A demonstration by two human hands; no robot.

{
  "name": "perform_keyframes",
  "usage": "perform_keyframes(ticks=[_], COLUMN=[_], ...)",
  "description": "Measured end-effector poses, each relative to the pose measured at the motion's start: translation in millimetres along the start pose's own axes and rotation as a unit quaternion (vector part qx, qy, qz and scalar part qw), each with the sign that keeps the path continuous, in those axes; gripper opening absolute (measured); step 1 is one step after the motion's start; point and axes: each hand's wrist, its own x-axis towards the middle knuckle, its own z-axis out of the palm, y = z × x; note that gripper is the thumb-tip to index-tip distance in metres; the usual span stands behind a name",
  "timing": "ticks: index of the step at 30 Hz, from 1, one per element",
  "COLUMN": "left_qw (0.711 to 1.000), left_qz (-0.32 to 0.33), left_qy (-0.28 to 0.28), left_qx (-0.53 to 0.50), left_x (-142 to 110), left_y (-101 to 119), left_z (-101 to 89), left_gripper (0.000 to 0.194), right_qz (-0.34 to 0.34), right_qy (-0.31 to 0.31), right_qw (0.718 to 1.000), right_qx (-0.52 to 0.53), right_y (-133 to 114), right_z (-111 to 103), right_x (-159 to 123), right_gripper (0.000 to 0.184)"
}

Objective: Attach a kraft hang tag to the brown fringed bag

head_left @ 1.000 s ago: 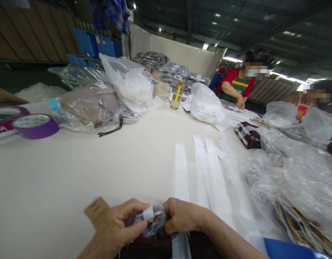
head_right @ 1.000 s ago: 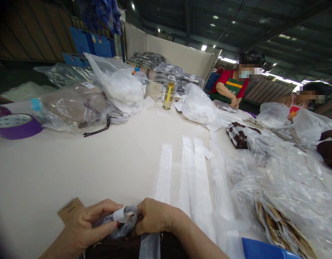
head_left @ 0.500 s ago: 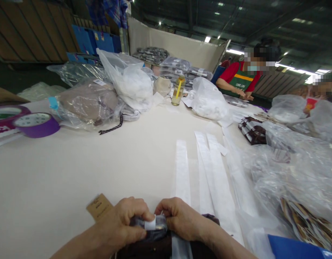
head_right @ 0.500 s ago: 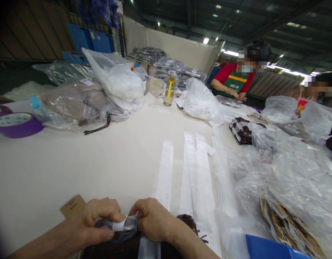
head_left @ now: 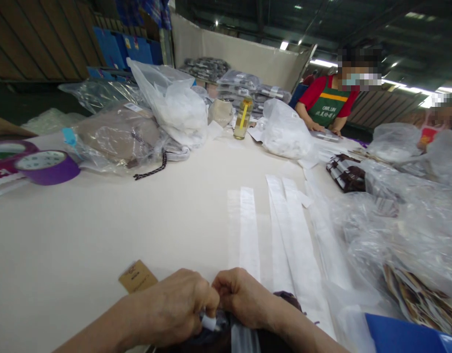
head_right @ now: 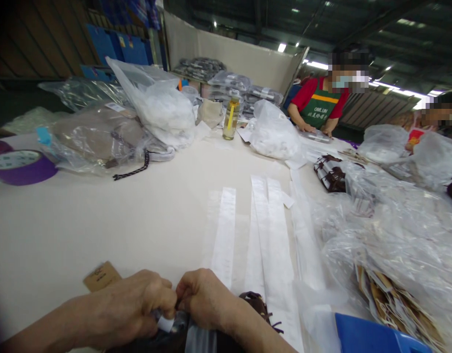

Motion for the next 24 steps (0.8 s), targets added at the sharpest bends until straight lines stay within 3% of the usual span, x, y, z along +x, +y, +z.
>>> perform_keyframes(ticks=[3,8,10,15,18,20,24], left_qw=[0.998,0.990,0.987,0.995,0.992,0.987,0.967], left_qz=[0.033,0.024,0.003,-0.008,0.000,0.014,0.080], left_qy=[0.015,-0.090,-0.094,0.009,0.068,0.099,0.193], left_qx=[0.049,-0.108,-0.134,-0.104,-0.103,-0.126,-0.143], left_x=[-1.1,6.2,8.5,0.1,-8.5,-13.9,-29.0], left_y=[6.3,-4.9,-9.6,-11.7,-12.5,-14.4,-19.2], left_z=[-0.9,1.1,3.4,11.5,19.2,26.0,43.3], left_gripper=[0.030,0.030,0.031,0.029,0.026,0.026,0.011], right_qz=[-0.024,-0.023,-0.029,-0.035,-0.035,-0.014,0.012], right_qy=[0.012,-0.003,-0.002,-0.007,-0.051,-0.092,-0.131], right_qw=[1.000,0.999,0.998,0.999,0.998,0.996,0.988], right_qx=[-0.004,-0.041,-0.063,-0.032,-0.019,0.011,0.078], right_y=[1.9,5.3,6.5,7.7,5.6,3.9,4.6], right_z=[0.4,6.1,7.8,3.8,-1.3,-3.4,-2.8], right_x=[-1.7,-1.1,-1.0,-6.7,-11.8,-13.9,-13.9], right_gripper=[0.015,0.010,0.009,0.017,0.020,0.015,0.031])
